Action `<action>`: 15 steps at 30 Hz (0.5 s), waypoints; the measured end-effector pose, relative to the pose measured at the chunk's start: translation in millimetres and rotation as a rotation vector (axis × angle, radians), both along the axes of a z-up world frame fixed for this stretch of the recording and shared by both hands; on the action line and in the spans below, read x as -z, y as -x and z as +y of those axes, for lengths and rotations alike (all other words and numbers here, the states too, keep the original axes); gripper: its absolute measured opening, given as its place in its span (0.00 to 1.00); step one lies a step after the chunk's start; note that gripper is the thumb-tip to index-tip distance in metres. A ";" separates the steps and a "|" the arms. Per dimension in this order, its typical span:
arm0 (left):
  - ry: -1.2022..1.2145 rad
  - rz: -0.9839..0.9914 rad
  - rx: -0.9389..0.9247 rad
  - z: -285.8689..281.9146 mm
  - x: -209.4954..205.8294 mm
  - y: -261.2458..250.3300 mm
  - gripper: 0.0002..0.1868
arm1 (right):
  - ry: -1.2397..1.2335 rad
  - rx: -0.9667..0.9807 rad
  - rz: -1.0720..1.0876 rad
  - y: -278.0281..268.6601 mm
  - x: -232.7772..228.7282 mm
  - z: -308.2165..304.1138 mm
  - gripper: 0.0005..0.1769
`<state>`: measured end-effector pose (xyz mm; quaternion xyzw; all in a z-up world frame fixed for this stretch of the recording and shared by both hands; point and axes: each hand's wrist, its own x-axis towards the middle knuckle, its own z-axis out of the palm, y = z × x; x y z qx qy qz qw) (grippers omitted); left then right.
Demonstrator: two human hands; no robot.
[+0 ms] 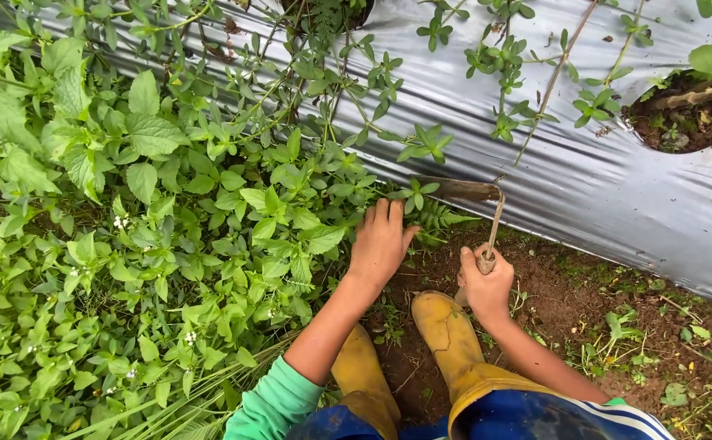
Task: Removing weeds from a garden bed using a hand hoe and manual pulling.
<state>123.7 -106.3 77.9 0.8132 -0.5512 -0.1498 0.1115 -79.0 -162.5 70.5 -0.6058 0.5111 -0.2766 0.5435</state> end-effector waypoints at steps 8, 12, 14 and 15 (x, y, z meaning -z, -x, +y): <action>-0.216 0.395 -0.144 -17.2 -38.8 0.4 0.46 | 0.030 -0.037 0.070 -1.0 11.3 -0.6 0.22; -0.316 0.385 -0.141 -22.9 -19.9 -2.7 0.52 | 0.095 -0.027 0.099 0.3 12.0 -2.1 0.21; -0.339 0.400 -0.141 -32.1 -17.2 -3.7 0.51 | 0.100 -0.017 0.091 -5.5 3.3 -6.0 0.21; -0.365 0.413 -0.140 -36.0 -16.0 -3.7 0.51 | 0.102 -0.006 0.083 -7.8 -1.4 -7.1 0.20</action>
